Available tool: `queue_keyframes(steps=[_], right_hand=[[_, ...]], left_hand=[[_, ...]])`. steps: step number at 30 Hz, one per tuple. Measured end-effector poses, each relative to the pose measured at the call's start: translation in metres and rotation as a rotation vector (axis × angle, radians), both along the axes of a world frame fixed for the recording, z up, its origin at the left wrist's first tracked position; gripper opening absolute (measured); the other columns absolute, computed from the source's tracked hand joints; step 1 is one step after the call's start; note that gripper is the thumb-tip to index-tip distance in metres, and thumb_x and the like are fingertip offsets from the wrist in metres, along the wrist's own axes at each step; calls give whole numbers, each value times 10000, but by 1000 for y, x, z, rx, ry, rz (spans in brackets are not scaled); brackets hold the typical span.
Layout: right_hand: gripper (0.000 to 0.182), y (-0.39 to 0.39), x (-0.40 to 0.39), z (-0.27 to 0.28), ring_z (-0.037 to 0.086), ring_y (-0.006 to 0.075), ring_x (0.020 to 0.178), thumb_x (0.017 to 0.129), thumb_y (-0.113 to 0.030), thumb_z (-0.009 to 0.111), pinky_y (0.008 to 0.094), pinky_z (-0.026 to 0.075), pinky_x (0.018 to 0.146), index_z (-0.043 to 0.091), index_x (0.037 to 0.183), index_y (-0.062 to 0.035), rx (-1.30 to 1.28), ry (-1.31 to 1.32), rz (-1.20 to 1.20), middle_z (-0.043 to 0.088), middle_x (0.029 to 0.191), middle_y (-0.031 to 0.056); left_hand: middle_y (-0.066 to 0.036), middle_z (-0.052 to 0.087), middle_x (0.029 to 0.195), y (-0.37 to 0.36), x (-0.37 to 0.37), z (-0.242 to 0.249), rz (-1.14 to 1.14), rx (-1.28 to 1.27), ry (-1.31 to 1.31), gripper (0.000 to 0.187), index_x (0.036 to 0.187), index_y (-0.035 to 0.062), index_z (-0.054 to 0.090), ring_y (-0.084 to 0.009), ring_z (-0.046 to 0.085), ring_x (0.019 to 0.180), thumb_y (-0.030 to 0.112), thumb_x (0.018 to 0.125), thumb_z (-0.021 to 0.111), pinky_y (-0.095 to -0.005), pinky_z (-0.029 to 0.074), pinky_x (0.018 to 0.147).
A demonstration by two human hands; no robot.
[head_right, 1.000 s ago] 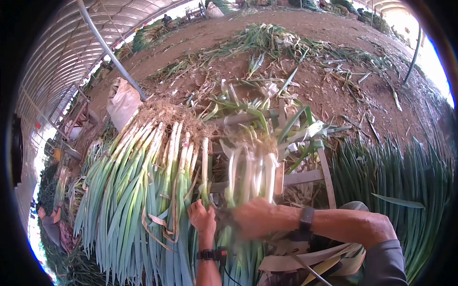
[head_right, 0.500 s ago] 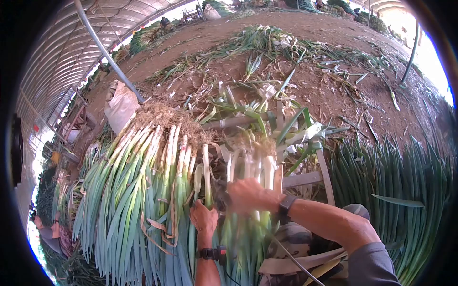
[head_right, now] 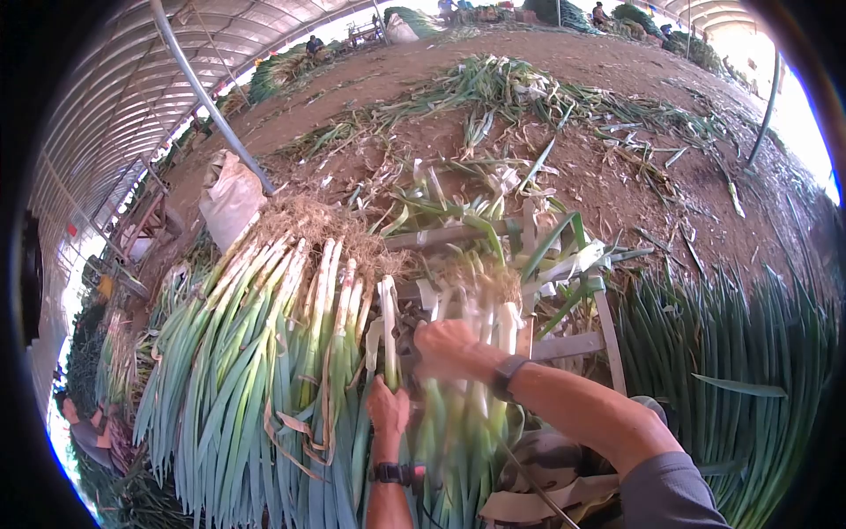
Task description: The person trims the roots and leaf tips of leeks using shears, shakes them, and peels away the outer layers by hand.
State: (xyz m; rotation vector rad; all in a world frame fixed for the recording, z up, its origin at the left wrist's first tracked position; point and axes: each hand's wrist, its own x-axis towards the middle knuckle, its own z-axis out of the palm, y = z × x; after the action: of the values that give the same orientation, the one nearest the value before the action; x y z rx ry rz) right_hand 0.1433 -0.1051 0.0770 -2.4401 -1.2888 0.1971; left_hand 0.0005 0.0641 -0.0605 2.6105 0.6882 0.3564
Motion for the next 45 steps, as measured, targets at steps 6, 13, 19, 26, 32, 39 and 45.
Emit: queue_keyframes(steps=[6,13,19,26,32,39,45], right_hand=[[355,-31,-18,50,573,197,475,812,-314,662,364,428,424,698,1015,-24,-149,245,66,595,582,45],[534,-77,-43,103,661,377,600,778,-430,709,485,507,546,623,1098,-11,-217,452,153,629,634,162],[655,-88,-51,97,663,393,620,761,-506,742,488,519,573,607,1104,36,-220,286,89,622,664,193],[650,-87,-68,99,673,413,658,766,-498,747,507,524,595,594,1094,43,-149,334,106,648,747,215],[652,-81,-70,96,673,424,661,764,-495,752,512,526,600,593,1075,55,-129,357,127,652,748,227],[661,-90,-75,97,671,432,670,755,-501,751,506,530,609,600,1043,75,-151,399,132,642,720,232],[617,-83,-80,94,671,422,660,759,-468,746,506,529,606,601,1026,69,-97,383,201,643,710,228]], left_hand=[[-326,676,1009,7,12,-13,-31,-155,-68,419,1223,-48,558,-480,676,917,220,905,607,-518,547,796],[-325,681,922,-11,-12,-15,-21,-165,3,379,1178,-24,567,-501,673,867,258,927,582,-542,539,742],[-332,672,1028,-64,-41,50,-201,-340,293,468,1171,-32,566,-517,633,1007,373,937,586,-567,500,853],[-219,635,1144,17,-27,94,4,503,-176,370,1190,52,599,-417,604,1064,209,869,697,-519,466,957],[-235,628,1218,74,15,95,48,323,254,501,1258,2,550,-435,592,1145,262,858,703,-520,454,996],[-252,659,1161,33,-26,69,-73,-52,168,484,1237,-14,605,-450,609,1114,305,880,677,-507,483,970],[-253,659,1140,30,-33,62,-86,-46,65,407,1154,-12,653,-438,620,1086,315,910,646,-511,489,921]])
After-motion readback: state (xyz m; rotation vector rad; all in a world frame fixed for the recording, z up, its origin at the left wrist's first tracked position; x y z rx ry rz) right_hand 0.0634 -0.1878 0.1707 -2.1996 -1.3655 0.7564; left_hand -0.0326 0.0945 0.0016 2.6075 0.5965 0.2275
